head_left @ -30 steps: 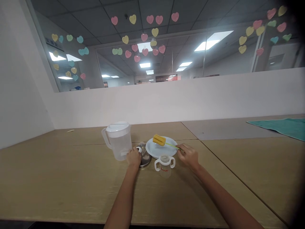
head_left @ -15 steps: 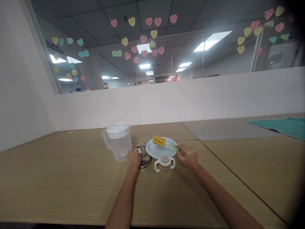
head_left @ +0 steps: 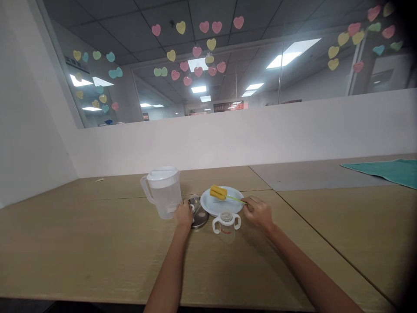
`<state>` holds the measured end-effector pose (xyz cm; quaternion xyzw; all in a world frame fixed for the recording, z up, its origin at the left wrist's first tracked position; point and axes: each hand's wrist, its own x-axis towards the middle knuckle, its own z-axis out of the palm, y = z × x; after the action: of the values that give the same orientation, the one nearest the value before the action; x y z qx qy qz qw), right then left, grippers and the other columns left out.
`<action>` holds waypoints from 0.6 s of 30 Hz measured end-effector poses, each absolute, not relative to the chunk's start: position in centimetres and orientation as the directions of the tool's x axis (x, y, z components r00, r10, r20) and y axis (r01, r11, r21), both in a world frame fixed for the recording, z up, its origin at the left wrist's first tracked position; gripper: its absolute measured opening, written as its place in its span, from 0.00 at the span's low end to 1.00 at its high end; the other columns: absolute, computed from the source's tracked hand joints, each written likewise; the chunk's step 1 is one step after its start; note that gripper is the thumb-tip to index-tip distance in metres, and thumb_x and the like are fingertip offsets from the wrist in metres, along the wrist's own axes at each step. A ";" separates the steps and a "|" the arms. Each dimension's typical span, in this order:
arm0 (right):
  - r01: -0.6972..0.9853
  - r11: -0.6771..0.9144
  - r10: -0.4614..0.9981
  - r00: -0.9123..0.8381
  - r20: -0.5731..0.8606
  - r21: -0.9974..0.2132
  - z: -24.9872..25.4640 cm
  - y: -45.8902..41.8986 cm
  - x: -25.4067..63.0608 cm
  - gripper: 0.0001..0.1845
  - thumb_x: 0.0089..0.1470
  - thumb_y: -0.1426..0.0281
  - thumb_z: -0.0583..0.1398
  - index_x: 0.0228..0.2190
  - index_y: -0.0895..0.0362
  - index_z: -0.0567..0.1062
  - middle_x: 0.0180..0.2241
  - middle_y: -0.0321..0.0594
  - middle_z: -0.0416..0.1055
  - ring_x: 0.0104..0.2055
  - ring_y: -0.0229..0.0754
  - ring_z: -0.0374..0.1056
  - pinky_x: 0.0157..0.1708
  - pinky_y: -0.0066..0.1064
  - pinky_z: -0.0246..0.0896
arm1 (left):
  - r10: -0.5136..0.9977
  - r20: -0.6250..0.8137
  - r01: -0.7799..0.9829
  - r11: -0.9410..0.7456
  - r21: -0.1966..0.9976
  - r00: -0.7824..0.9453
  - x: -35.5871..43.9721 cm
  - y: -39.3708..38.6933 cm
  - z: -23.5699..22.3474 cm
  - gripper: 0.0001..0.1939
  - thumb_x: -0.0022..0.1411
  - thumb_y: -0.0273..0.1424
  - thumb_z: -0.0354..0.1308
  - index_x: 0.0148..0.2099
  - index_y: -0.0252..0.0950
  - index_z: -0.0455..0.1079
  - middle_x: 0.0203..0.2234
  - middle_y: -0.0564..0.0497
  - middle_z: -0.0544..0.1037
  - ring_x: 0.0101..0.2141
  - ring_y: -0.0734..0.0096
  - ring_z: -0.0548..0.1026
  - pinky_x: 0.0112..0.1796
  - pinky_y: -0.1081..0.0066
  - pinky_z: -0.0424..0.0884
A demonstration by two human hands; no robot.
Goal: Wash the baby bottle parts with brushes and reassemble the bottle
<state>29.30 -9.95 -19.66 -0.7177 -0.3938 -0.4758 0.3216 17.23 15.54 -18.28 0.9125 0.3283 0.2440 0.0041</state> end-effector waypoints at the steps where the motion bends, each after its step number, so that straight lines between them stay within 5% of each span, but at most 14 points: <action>1: 0.871 -0.484 0.261 0.239 0.935 -0.087 -19.7 -9.9 29.3 0.12 0.45 0.77 0.53 0.28 0.56 0.76 0.26 0.35 0.73 0.29 0.36 0.68 0.29 0.24 0.57 | 0.593 0.449 0.588 -0.791 0.170 0.668 17.2 15.5 -18.3 0.10 0.62 0.30 0.45 0.40 0.34 0.66 0.36 0.45 0.73 0.39 0.63 0.71 0.35 0.70 0.64; 10: 0.869 -0.488 0.244 0.224 0.944 -0.080 -19.5 -9.9 29.1 0.12 0.45 0.77 0.53 0.28 0.55 0.76 0.26 0.35 0.73 0.29 0.36 0.68 0.28 0.24 0.57 | 0.509 0.551 0.498 -0.847 0.185 0.661 16.9 14.1 -17.1 0.11 0.60 0.31 0.47 0.41 0.35 0.68 0.37 0.44 0.73 0.41 0.61 0.70 0.41 0.65 0.64; 14: 0.861 -0.498 0.224 0.242 0.944 -0.103 -19.4 -10.0 29.1 0.13 0.44 0.77 0.53 0.28 0.55 0.76 0.27 0.35 0.74 0.29 0.36 0.68 0.28 0.24 0.57 | 0.148 0.678 -0.046 -0.964 0.260 0.720 16.5 10.7 -16.2 0.14 0.64 0.35 0.43 0.41 0.37 0.68 0.38 0.48 0.73 0.42 0.68 0.69 0.46 0.68 0.62; 18: 0.864 -0.484 0.212 0.272 0.939 -0.141 -19.3 -10.1 29.1 0.13 0.45 0.77 0.53 0.29 0.56 0.75 0.28 0.35 0.74 0.30 0.36 0.69 0.30 0.24 0.58 | -0.142 0.675 -0.481 -0.805 0.347 0.724 16.2 6.6 -16.9 0.15 0.61 0.38 0.48 0.46 0.36 0.67 0.40 0.47 0.72 0.43 0.68 0.69 0.45 0.69 0.64</action>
<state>29.14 -10.08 -19.27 -0.7194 -0.3738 -0.4736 0.3441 16.23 6.58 -16.95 0.8918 -0.1749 0.3275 0.2587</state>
